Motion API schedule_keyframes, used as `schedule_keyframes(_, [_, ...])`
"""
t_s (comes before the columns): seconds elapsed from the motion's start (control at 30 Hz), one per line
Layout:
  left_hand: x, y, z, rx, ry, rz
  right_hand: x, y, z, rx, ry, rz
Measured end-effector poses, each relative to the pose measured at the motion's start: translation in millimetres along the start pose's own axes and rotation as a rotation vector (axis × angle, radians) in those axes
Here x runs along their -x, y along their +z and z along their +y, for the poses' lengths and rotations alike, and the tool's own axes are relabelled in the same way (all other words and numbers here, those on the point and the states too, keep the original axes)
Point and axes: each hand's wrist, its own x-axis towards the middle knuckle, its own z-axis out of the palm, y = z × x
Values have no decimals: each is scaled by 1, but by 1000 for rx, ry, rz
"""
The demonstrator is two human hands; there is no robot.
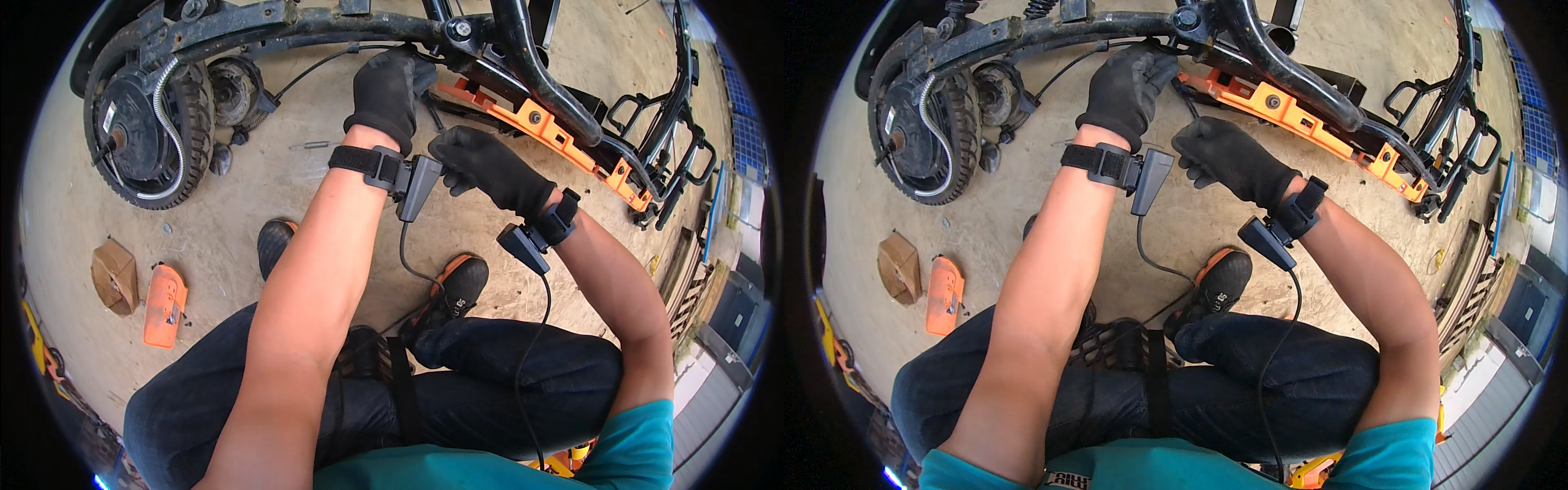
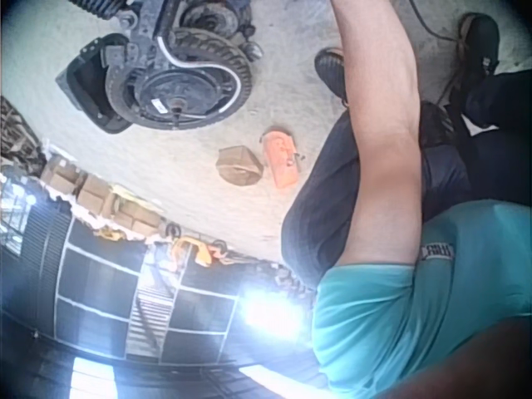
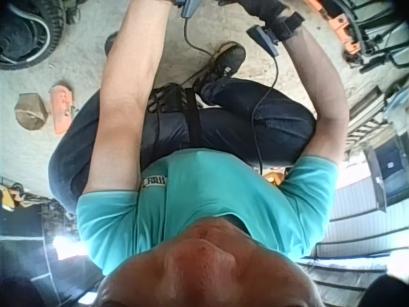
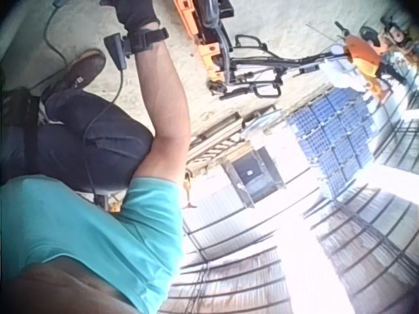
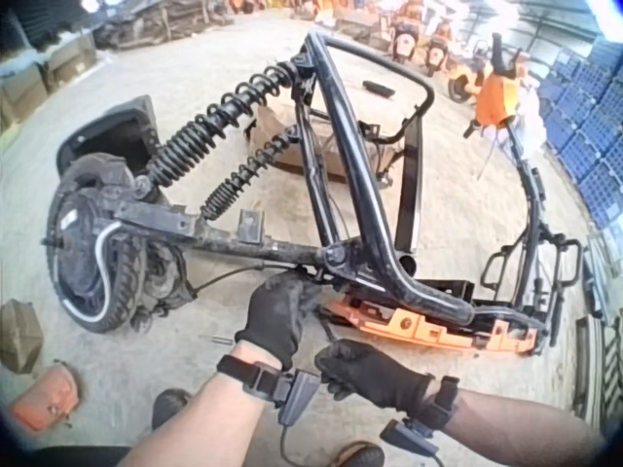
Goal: The person routes a cable through the metal frame of a motorcycle and manipulates wires and connectors by hand.
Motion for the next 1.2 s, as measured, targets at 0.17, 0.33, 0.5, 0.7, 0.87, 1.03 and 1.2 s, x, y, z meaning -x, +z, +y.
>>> schedule_keyframes(0.17, [8,7,16,-1308,398,-166,2,-6,8,10,3,1])
schedule_keyframes(0.33, [10,20,16,-1230,244,-150,-4,-3,12,-7,-88,8])
schedule_keyframes(0.5, [0,2,3,-793,88,-336,-6,-3,7,-4,18,5])
schedule_keyframes(0.7, [9,21,22,112,-304,-13,-3,-8,4,-41,6,7])
schedule_keyframes(0.87, [16,23,26,-625,104,-217,3,-2,5,32,-32,9])
schedule_keyframes(1.03, [4,5,31,-961,121,-459,-1,10,9,37,43,-50])
schedule_keyframes(1.2, [9,-34,120,-1670,251,-995,-6,24,-10,137,-46,-27])
